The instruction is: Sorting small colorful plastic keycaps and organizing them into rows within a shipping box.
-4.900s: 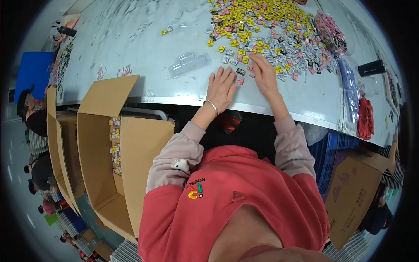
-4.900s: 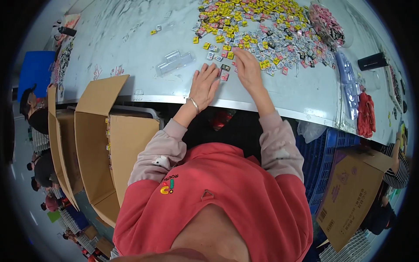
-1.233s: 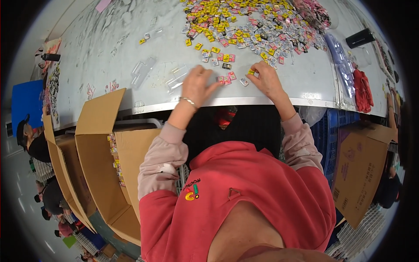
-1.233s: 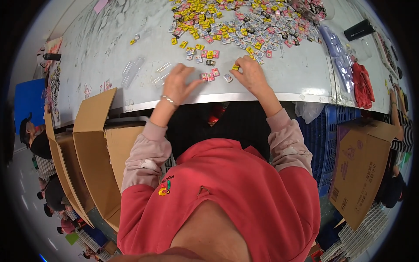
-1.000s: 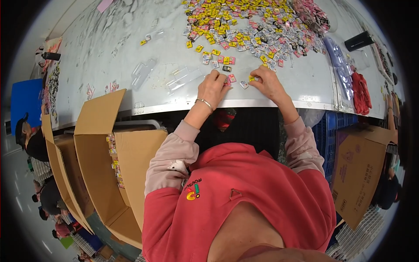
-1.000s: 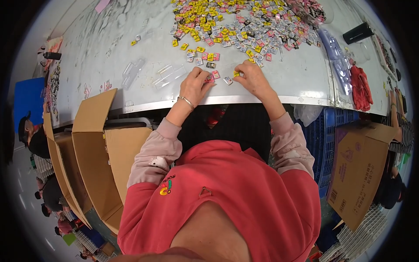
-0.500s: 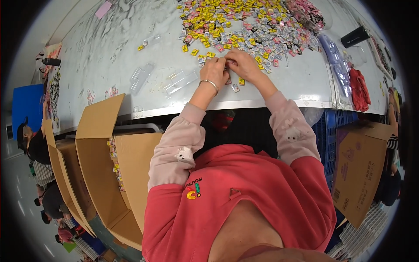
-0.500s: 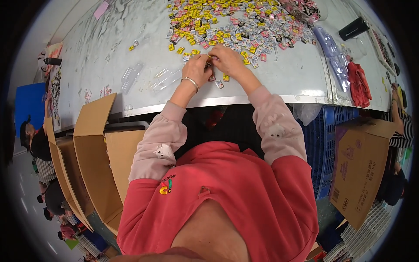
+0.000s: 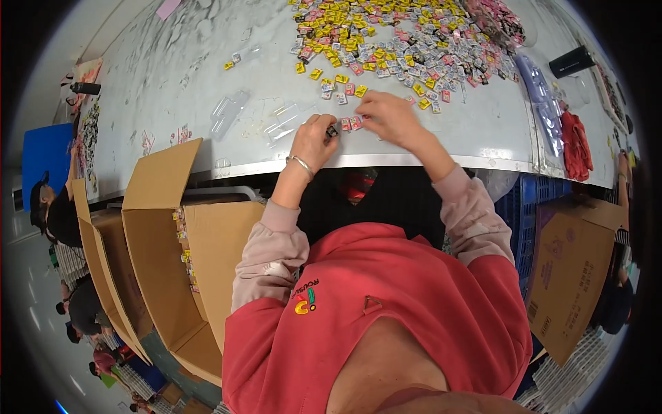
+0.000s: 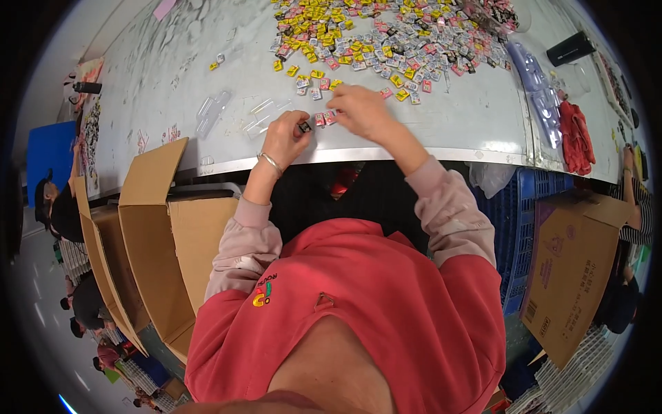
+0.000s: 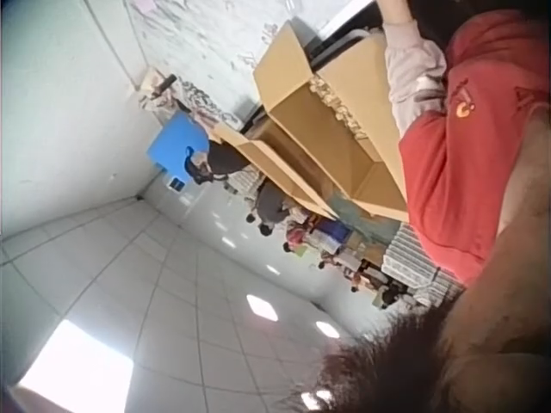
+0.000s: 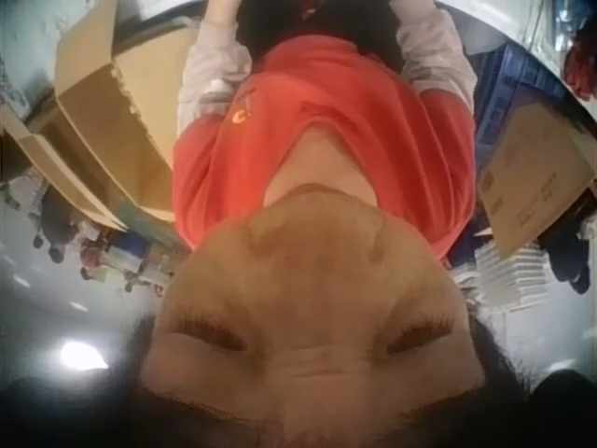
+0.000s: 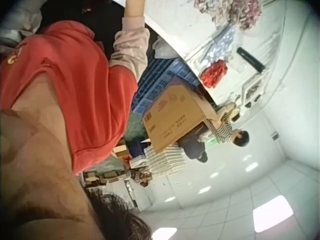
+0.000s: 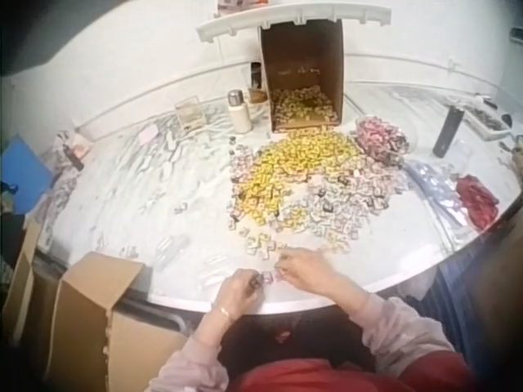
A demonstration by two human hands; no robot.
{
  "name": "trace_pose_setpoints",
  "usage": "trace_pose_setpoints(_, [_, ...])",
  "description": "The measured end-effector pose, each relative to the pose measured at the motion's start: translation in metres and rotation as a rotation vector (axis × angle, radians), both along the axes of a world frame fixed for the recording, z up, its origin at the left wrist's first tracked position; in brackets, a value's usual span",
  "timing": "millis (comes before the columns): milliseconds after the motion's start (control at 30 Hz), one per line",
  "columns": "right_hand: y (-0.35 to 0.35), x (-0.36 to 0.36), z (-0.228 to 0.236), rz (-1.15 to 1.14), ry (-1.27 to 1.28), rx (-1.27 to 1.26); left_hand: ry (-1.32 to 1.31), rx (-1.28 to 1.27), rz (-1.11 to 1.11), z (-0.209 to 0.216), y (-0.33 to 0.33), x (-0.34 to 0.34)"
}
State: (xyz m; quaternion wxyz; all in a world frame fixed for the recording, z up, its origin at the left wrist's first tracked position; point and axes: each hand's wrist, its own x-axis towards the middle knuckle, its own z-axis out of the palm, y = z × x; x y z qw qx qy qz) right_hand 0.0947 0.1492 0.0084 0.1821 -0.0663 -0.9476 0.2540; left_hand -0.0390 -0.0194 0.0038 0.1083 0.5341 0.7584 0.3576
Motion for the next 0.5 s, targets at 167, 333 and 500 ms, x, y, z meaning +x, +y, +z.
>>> trace_pose_setpoints(167, [0.001,-0.035,-0.006,-0.052,-0.187,0.105,0.04,-0.03,-0.02,-0.004,0.01,0.002])
trace_pose_setpoints(333, [0.036,-0.018,0.002,-0.098,-0.076,0.062,0.093,-0.009,-0.069,-0.01,0.021,-0.002])
trace_pose_setpoints(500, [0.027,0.035,0.001,-0.045,-0.206,-0.019,0.023,-0.009,-0.068,-0.006,0.022,0.002])
